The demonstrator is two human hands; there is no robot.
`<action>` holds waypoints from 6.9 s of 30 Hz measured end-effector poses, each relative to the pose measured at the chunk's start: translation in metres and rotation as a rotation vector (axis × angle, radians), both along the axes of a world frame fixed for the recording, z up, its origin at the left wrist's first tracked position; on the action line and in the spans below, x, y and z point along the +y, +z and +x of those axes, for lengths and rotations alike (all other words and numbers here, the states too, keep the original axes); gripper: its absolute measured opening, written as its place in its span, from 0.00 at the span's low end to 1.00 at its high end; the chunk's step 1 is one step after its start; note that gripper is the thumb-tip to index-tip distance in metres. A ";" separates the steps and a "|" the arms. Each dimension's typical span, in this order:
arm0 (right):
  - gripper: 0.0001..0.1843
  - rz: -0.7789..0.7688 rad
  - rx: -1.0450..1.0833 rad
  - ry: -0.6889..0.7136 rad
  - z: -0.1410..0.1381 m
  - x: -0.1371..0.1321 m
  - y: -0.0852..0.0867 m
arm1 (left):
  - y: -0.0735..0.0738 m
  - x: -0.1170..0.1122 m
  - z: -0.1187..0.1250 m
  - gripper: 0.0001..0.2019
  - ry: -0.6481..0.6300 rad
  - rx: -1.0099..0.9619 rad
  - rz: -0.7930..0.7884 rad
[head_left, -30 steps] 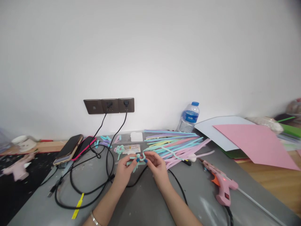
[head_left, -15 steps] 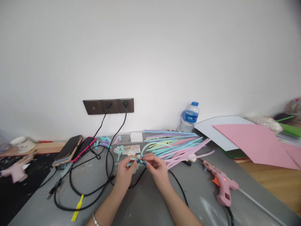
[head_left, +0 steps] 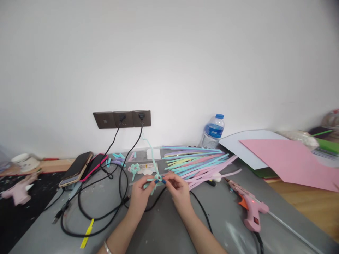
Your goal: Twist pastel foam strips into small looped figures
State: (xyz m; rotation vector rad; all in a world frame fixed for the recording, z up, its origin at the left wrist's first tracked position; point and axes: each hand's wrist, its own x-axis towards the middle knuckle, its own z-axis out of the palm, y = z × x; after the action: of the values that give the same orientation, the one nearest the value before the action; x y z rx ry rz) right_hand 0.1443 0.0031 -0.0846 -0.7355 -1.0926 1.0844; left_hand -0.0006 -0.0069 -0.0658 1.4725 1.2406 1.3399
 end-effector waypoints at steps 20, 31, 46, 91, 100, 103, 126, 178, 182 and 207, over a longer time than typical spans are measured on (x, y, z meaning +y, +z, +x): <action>0.02 0.072 -0.147 -0.012 0.001 0.001 0.003 | 0.008 0.000 0.001 0.09 0.029 0.027 -0.039; 0.05 0.047 -0.152 0.034 0.000 0.000 0.006 | 0.006 0.004 0.000 0.15 0.014 -0.109 -0.118; 0.04 0.074 -0.188 0.101 0.003 0.004 0.004 | 0.004 0.008 -0.017 0.07 -0.049 0.240 0.061; 0.13 -0.023 -0.128 0.107 0.001 0.003 0.000 | 0.006 0.005 -0.004 0.11 0.042 -0.155 -0.011; 0.08 0.175 -0.395 -0.029 0.008 0.003 0.014 | 0.010 0.005 -0.005 0.07 0.011 0.068 -0.063; 0.08 0.271 -0.552 -0.022 0.005 -0.003 0.027 | 0.009 0.001 -0.002 0.04 -0.003 0.218 -0.054; 0.11 0.073 -0.859 0.833 0.020 0.029 0.082 | 0.011 -0.006 -0.002 0.10 -0.370 -0.015 -0.496; 0.09 0.311 -0.487 0.109 0.019 -0.019 0.005 | 0.016 -0.003 -0.013 0.13 -0.380 -0.252 -0.409; 0.07 0.319 -0.473 0.051 0.018 -0.019 0.006 | 0.019 -0.004 -0.006 0.16 -0.366 -0.388 -0.461; 0.03 0.096 -0.329 -0.016 0.012 -0.017 0.009 | 0.010 0.002 -0.004 0.18 -0.294 -0.102 -0.346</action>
State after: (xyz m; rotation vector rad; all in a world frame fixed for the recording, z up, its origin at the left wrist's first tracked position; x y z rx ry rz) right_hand 0.1563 -0.0138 -0.0757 -0.8638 -1.4057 0.9092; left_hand -0.0043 -0.0045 -0.0554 1.2659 1.0781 0.9390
